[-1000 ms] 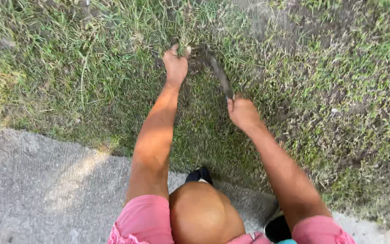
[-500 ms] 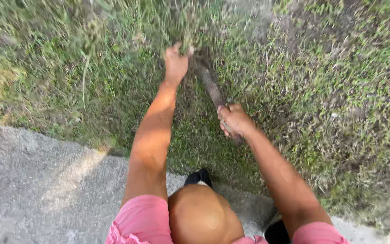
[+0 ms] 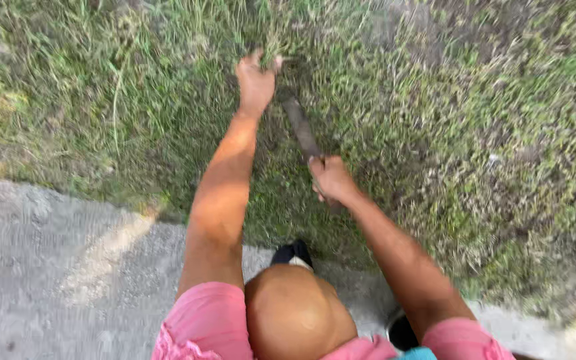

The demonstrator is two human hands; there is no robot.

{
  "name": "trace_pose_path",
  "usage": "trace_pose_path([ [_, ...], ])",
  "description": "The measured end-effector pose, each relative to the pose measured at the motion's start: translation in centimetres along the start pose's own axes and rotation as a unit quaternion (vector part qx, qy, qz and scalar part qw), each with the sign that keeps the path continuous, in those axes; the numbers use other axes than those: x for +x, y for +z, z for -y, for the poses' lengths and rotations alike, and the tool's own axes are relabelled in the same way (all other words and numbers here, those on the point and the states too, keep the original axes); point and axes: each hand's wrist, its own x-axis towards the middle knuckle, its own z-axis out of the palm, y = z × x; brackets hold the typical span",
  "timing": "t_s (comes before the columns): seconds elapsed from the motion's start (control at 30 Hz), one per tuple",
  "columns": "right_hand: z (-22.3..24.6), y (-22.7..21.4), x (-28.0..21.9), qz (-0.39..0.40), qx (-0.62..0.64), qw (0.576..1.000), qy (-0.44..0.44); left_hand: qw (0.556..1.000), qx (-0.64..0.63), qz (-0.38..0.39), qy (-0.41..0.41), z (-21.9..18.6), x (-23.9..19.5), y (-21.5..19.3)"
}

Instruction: The person uses a long metal blade to pry weeds from the soil by hand and then gathers the pulled clumps of grass into a pile on the ground.

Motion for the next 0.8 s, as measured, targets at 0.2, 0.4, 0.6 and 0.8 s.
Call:
trace_pose_path([
  [0.2,-0.7,-0.6,-2.8,-0.016,-0.132,0.986,-0.097,0.986,0.098,-0.059,0.118,1.3,0.2,-1.1],
  [0.4,-0.4,-2.0,2.3,0.069,-0.082,0.992,-0.058,0.995,-0.072,-0.010,0.066,-0.2,-0.1,-1.3],
  [0.6,-4.7,-1.4,5.9,-0.150,-0.416,0.841,-0.311,0.996,-0.065,-0.048,0.048,-2.3,-1.3,-3.0],
  [0.8,-2.9,-0.9,1.0,-0.010,-0.134,0.987,-0.083,0.982,-0.173,-0.048,-0.057,-0.9,-1.2,-2.8],
])
